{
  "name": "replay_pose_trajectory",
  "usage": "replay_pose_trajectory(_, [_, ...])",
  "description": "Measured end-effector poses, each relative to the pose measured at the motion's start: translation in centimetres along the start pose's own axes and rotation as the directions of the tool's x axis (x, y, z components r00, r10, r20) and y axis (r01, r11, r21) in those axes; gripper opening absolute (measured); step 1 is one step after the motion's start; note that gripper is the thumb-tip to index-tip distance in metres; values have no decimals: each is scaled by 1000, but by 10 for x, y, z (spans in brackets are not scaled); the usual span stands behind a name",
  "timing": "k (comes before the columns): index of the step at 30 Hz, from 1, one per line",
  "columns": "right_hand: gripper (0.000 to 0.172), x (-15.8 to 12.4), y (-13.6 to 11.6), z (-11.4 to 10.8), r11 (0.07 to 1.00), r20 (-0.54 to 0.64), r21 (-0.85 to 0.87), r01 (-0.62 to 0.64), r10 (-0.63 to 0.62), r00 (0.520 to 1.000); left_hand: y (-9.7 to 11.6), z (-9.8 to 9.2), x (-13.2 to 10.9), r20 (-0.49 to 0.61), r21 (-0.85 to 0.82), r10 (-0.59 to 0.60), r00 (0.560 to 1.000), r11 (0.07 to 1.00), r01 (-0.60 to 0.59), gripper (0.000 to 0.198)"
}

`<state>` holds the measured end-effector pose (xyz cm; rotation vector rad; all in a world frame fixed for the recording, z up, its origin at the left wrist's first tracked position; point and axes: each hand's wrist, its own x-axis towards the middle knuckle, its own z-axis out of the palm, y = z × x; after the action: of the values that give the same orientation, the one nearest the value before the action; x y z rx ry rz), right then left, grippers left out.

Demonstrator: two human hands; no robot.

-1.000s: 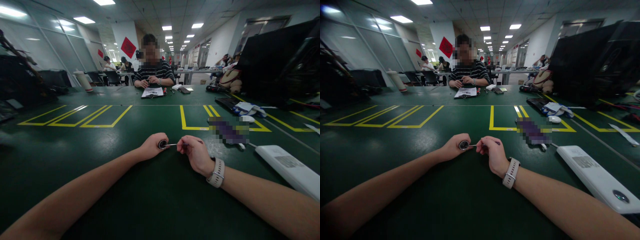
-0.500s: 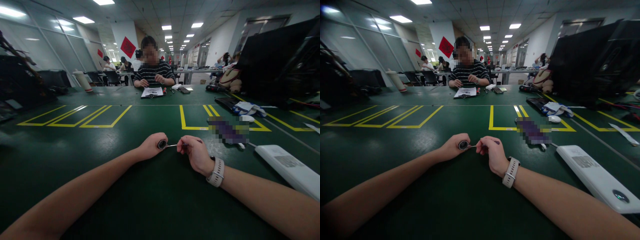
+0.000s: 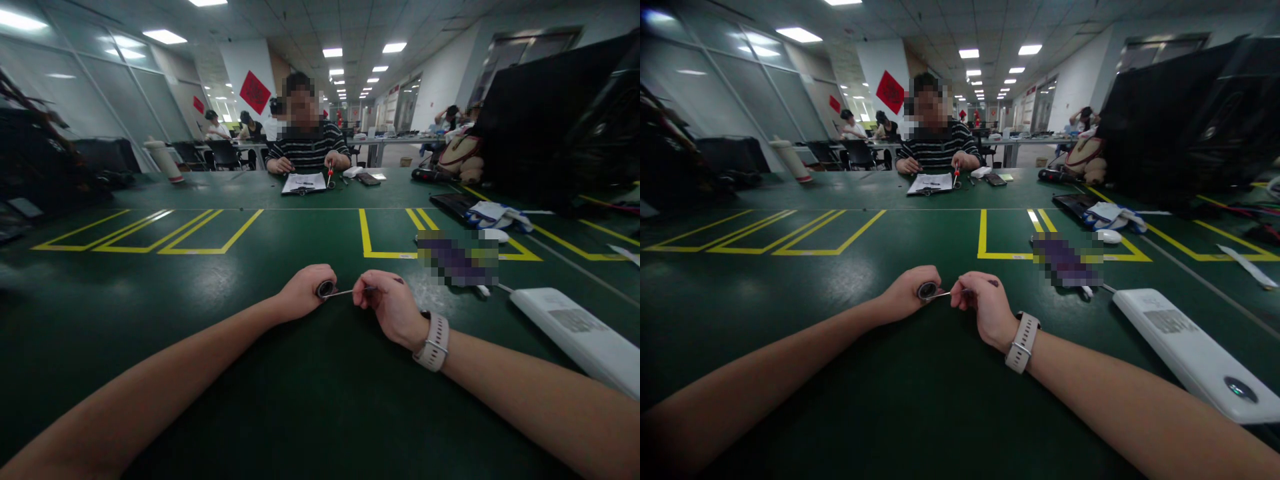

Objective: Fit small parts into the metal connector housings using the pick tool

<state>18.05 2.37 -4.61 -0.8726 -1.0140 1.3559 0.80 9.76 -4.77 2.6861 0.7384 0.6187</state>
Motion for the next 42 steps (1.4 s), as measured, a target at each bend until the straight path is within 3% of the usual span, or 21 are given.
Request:
replay_pose_trajectory(11, [22, -2, 3, 0, 995, -25, -76, 67, -69, 997, 0, 1, -1, -15, -2, -2, 1000, 1000, 1, 12])
replay_pose_trajectory(20, [20, -7, 3, 2, 969, 207, -211, 132, -88, 975, -1, 2, -2, -107, 19, -75, 991, 997, 77, 10])
replay_pose_trajectory(25, [20, -8, 1, 1, 950, 226, -251, 186, -129, 965, 0, 2, -1, -114, -63, -113, 987, 992, 106, 11])
replay_pose_trajectory(30, [23, -14, -5, 6, 832, 183, -441, 335, -282, 942, -1, 3, -1, -107, -40, -103, 989, 994, 99, 10])
replay_pose_trajectory(34, [21, -16, -8, 8, 769, 178, -535, 350, -302, 936, -1, 3, -1, -85, 4, -59, 995, 998, 60, 7])
replay_pose_trajectory(38, [21, -12, -5, 5, 829, 179, -484, 278, -217, 960, 0, 2, -2, -43, 61, -44, 998, 997, 47, 8])
replay_pose_trajectory(42, [21, -4, 0, 0, 962, 108, -236, 137, -114, 988, 3, 0, -2, -35, 39, -42, 999, 998, 43, 7])
